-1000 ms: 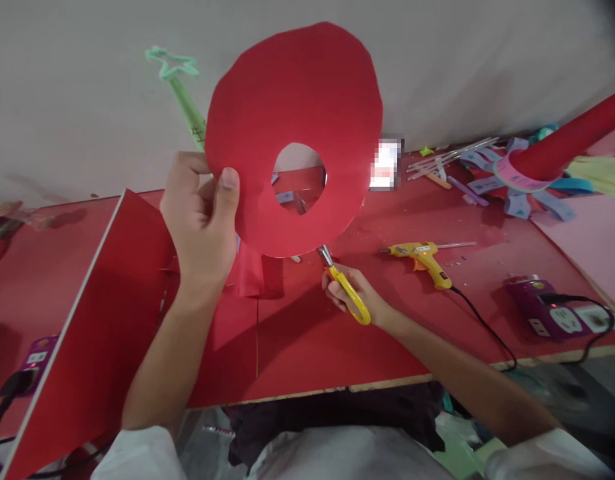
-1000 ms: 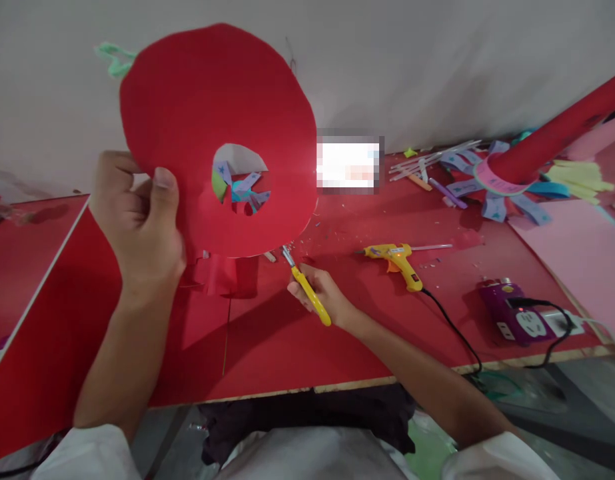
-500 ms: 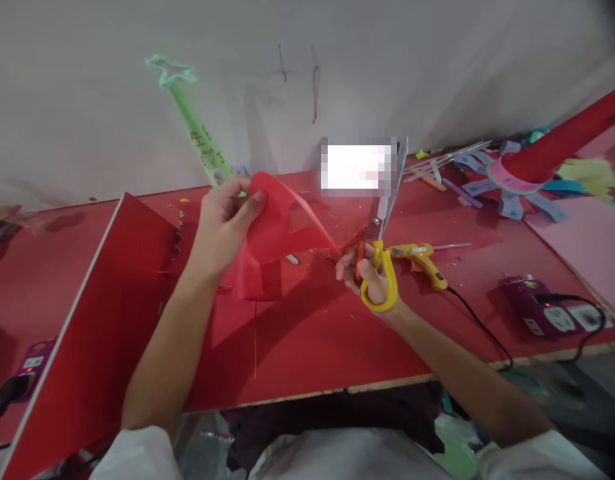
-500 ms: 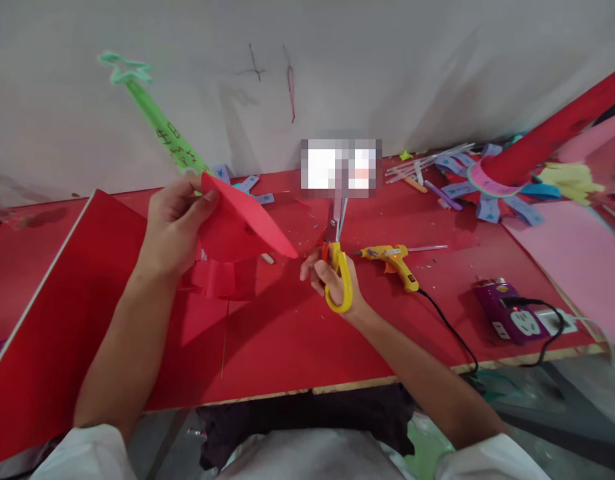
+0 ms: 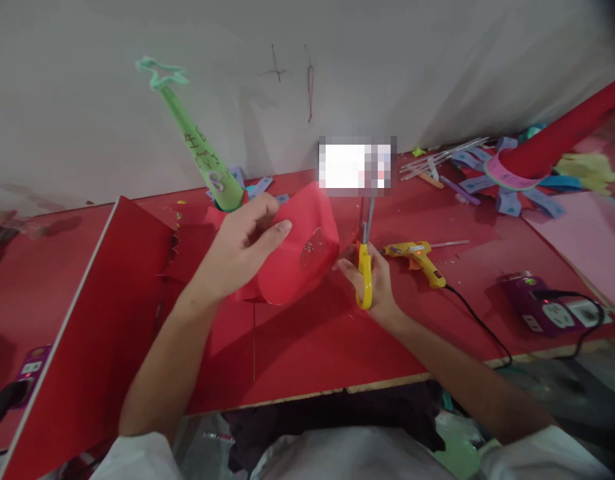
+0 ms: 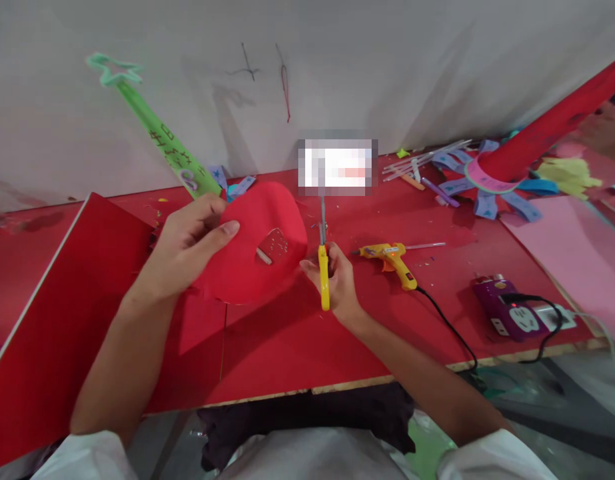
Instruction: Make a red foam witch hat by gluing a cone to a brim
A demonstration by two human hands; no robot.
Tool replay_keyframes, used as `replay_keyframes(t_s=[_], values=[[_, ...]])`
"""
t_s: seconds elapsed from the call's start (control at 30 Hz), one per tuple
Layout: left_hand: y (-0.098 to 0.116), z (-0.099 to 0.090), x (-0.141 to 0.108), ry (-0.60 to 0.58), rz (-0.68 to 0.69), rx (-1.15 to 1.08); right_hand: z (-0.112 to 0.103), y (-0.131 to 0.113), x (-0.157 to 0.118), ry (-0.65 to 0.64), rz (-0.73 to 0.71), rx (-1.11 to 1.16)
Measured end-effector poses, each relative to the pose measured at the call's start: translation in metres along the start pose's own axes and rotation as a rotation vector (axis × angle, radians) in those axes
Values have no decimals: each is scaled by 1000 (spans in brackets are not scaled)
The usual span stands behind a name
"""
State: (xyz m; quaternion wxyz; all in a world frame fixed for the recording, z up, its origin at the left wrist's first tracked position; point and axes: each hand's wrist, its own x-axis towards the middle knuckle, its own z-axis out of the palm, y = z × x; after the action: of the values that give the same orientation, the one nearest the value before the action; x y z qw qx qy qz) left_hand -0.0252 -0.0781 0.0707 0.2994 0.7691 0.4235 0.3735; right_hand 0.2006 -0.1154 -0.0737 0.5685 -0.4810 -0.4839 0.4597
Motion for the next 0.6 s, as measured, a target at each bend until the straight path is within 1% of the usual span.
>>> replay_keyframes(t_s=[0.03,0.07,0.13,0.2,0.23,0.3,0.33,0.37,0.4,0.43,0.53,0.6], values=[[1,5,-1,-3,12,24,0,1,0,-20,7,27],[2,11,-3,-30,21,45,1,3,0,-44,13,64],[4,23,-5,-129,19,47,2,6,0,-117,4,148],[4,33,-7,-226,7,-17,3,9,-1,-181,-32,196],[3,38,-8,-269,-4,-78,4,11,-2,-182,-54,200],[-1,44,-8,-351,-25,-222,4,14,-3,-125,-89,192],[-4,46,-9,-380,-27,-258,4,16,-3,-93,-94,190],[-7,48,-9,-388,-8,-244,3,17,-3,-76,-90,195],[-11,49,-9,-372,35,-178,3,18,-3,-77,-82,207],[-15,51,-9,-336,106,-73,2,18,-4,-93,-74,223],[-27,55,-9,-175,376,244,0,17,-5,-137,-65,258],[-32,57,-8,-85,481,373,0,15,-6,-159,-64,273]])
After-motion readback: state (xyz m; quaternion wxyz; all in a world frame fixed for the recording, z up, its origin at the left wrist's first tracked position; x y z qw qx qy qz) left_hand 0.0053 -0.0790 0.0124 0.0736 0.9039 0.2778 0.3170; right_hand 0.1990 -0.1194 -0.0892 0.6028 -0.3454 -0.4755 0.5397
